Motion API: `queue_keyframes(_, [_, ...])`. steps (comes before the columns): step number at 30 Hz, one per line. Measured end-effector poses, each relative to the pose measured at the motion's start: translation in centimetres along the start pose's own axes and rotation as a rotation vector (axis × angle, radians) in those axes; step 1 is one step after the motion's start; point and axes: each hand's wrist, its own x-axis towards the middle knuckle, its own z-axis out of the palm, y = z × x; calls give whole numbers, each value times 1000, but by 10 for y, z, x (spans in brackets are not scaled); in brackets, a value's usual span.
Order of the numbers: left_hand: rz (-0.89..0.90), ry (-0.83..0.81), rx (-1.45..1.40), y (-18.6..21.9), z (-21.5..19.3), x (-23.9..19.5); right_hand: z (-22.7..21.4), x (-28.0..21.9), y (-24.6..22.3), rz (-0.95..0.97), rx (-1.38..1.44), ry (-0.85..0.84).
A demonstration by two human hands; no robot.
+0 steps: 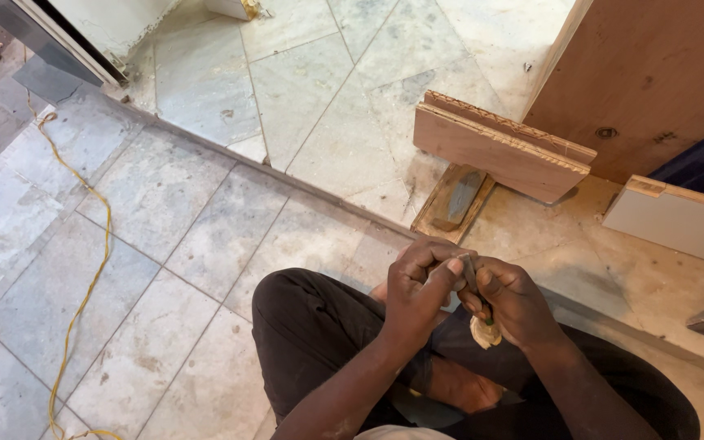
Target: The person sits on the floor and uses a metal scraper to remove material from a small wooden block. They repeatedly scrape the surface and wipe the tool with a cloth, focusing on a specific area of the wood.
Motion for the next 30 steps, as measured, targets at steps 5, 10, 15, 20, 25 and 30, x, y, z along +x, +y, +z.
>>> queue_keyframes(5, [-3,17,-69,-9,-1,-2,1,1,2,-1,-115,24])
queue_keyframes(10, [-41,7,-89,-9,-1,-1,4,0,-1,-13,-169,35])
queue_keyframes(15, [-37,-11,-162,-5,0,1,6,2,-1,-43,-227,32])
queue_keyframes(20, [-35,26,-24,-6,-2,2,6,2,-1,-87,-279,14])
queue_keyframes(25, [-44,25,-21,-6,-1,3,10,2,-8,-71,-314,43])
queue_keyframes(30, [-45,29,-21,-9,-1,4,13,3,-12,-68,-321,55])
